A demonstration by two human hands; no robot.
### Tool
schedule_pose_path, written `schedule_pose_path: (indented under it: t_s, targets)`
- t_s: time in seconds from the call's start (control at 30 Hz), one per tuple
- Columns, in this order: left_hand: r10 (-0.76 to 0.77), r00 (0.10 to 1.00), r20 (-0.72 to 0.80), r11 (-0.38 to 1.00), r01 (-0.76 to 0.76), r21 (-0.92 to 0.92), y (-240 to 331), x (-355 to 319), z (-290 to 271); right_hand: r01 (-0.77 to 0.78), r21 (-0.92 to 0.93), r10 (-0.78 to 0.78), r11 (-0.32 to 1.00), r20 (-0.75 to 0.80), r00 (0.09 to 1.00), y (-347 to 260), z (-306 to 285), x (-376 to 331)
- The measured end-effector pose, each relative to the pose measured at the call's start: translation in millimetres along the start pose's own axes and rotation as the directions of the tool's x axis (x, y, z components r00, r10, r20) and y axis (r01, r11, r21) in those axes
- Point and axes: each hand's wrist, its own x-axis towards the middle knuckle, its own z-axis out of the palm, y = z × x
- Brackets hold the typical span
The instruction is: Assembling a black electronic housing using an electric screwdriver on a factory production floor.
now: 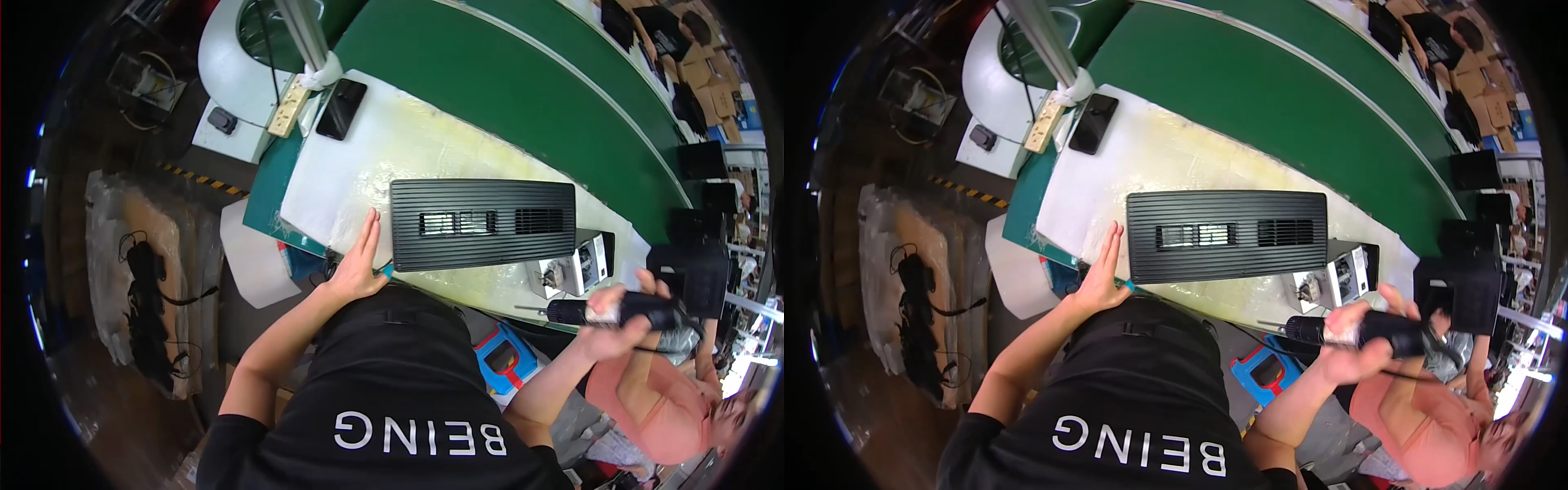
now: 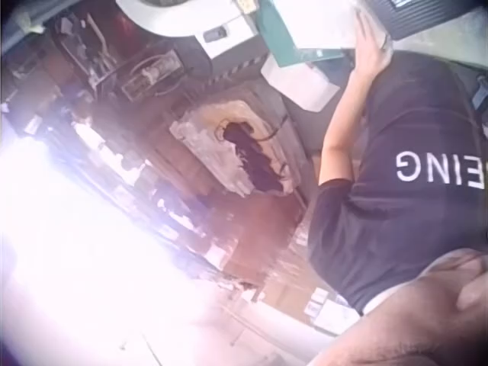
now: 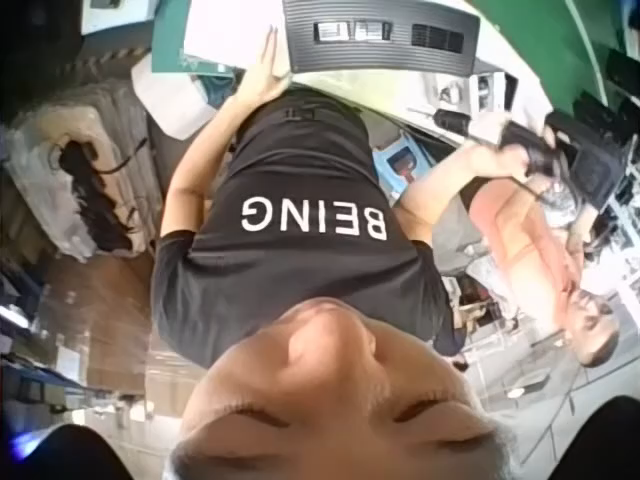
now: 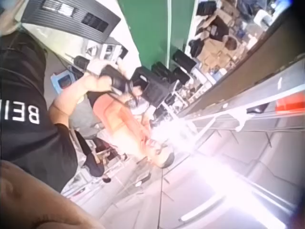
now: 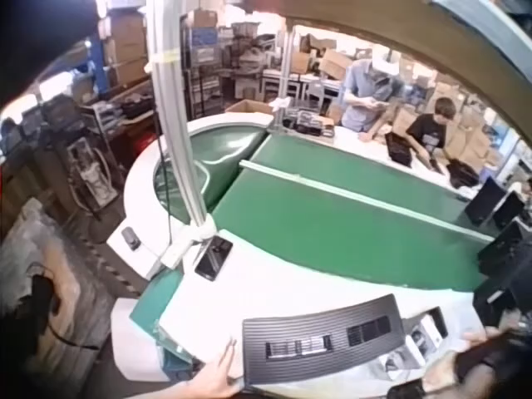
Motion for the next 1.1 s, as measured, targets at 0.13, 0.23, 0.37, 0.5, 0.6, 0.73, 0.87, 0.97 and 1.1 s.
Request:
schedule_pose_path:
  t_s: [0.13, 0.23, 0.37, 0.5, 0.6, 0.73, 0.87, 0.97, 1.1]
  targets:
    - [-0.235, 0.967, 0.098, 0.971, 0.239, -0.020, -16.0, -1.1, 29.0, -0.383, -0.250, 0.366, 0.889, -0.114, 0.924, 64.4, -82.0, -46.3]
    - [-0.286, 0.949, 0.136, 0.950, 0.299, -0.088, -19.1, 13.9, 40.8, -0.560, -0.025, 0.550, 0.828, -0.160, 0.820, 106.4, -107.4, -84.0]
    - [-0.333, 0.938, 0.096, 0.926, 0.345, -0.155, -22.9, 15.9, 58.9, -0.653, 0.051, 0.654, 0.756, -0.100, 0.750, 131.9, -116.3, -96.4]
    - [-0.288, 0.957, -0.042, 0.956, 0.284, -0.078, -42.4, 10.0, 78.0, -0.654, 0.143, 0.667, 0.743, -0.082, 0.740, 143.0, -125.0, -88.5]
    - [-0.461, 0.871, -0.171, 0.887, 0.450, -0.103, -57.3, 17.2, 79.7, -0.769, 0.188, 0.790, 0.611, -0.075, 0.609, 151.2, -154.8, -95.0]
    - [-0.541, 0.840, -0.043, 0.791, 0.490, -0.365, -101.7, 31.2, 17.1, -0.910, 0.120, 0.910, 0.396, 0.082, 0.406, 167.4, -142.2, -100.7]
    - [-0.467, 0.880, -0.092, 0.882, 0.455, -0.127, -41.0, 67.4, -43.3, -0.841, 0.074, 0.801, 0.536, 0.270, 0.534, 143.8, -108.5, -90.4]
    - [-0.524, 0.850, 0.049, 0.850, 0.526, -0.036, -68.6, 65.0, -66.4, -0.839, 0.077, 0.792, 0.539, 0.292, 0.536, 131.0, -94.1, -88.7]
    - [-0.392, 0.889, -0.238, 0.902, 0.422, 0.091, -31.1, 65.2, -94.5, -0.801, 0.001, 0.749, 0.598, 0.354, 0.560, 115.9, -85.7, -88.6]
